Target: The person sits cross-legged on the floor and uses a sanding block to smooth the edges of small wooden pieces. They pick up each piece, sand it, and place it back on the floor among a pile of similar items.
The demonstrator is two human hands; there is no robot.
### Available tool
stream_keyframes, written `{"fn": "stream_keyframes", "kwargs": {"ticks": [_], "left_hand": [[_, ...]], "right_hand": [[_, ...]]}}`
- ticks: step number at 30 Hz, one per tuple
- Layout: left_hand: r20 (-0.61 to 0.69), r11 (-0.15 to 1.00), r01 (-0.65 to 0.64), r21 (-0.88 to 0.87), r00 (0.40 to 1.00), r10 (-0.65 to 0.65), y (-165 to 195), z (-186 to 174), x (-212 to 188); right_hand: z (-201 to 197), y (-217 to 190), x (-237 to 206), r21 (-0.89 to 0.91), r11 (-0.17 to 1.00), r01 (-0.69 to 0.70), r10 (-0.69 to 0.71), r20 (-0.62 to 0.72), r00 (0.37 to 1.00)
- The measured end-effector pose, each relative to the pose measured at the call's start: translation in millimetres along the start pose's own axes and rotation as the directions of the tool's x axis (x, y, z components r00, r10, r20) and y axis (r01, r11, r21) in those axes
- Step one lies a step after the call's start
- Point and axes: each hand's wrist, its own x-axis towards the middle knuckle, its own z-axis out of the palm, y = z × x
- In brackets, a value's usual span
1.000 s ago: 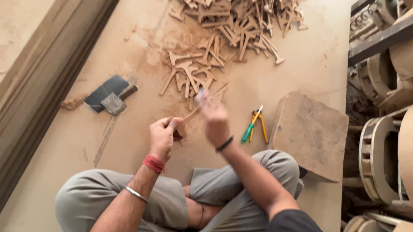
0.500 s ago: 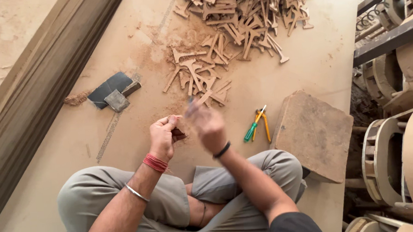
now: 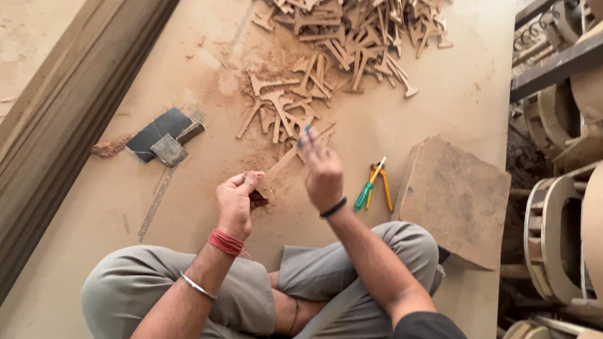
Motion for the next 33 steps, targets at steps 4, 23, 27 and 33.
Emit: {"fn": "stream_keyframes", "kwargs": {"ticks": [4, 23, 27, 33], "left_hand": [[0.030, 0.998, -0.029, -0.064, 0.999, 0.031, 0, 1, -2], [0.038, 0.992, -0.053, 0.113, 0.998, 0.049, 16, 18, -20], [0.410, 0.167, -0.686, 0.708, 0.591, 0.695, 32, 29, -42], [0.495, 0.068, -0.664, 0.745, 0.617, 0.612, 38, 35, -50]], "right_hand": [[-3, -14, -8, 0.117, 0.967, 0.226, -0.227, -0.003, 0.974], [-2, 11, -1, 0.087, 0.981, 0.174, -0.175, 0.004, 0.985], [-1, 19, 0, 0.079, 0.988, 0.135, -0.139, 0.047, 0.989], [-7, -5, -9, 0.097, 0.985, 0.141, -0.147, 0.067, 0.987]]}}
